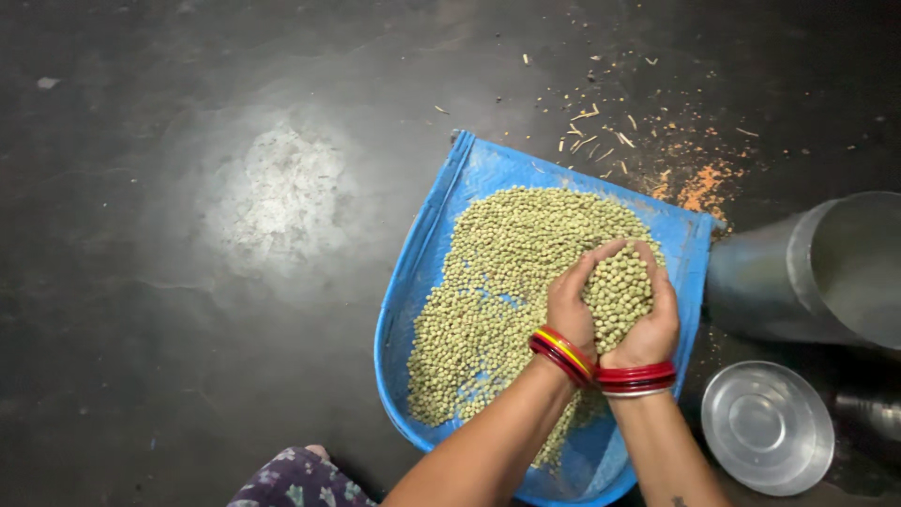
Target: The person sorts green lentils by hand in a blue tray, picking out debris and transferring the lentils into a metal container. The person repeatedly scoops lentils with both hands and pours them into the container.
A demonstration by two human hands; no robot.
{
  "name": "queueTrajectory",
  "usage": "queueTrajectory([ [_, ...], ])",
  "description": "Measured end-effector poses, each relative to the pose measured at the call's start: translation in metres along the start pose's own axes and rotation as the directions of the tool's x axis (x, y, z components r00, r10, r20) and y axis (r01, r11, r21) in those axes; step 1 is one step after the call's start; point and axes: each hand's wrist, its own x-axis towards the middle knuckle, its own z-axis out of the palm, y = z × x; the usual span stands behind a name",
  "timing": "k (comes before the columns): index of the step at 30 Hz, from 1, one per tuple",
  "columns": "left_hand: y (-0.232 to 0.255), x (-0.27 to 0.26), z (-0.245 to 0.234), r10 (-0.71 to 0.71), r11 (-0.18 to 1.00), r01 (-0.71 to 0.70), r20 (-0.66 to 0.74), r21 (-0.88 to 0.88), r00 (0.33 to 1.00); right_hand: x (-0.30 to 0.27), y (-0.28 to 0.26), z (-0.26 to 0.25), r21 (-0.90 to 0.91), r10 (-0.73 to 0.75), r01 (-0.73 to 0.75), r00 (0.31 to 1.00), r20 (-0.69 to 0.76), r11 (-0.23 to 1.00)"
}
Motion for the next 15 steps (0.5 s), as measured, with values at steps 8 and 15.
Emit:
queueTrajectory([
  [8,-0.008,0.005,0.071,-0.05,0.995,0.061,0.132,-0.081,0.99,0.011,-0.07,0.0,0.14,-0.124,0.105,0.983,0.134,0.984],
  [15,-0.036,0.02,0.16,-0.101,0.972,0.156,0.287,-0.176,0.953,0.04,-0.162,-0.022,0.126,-0.29,0.274,0.947,0.139,0.953],
])
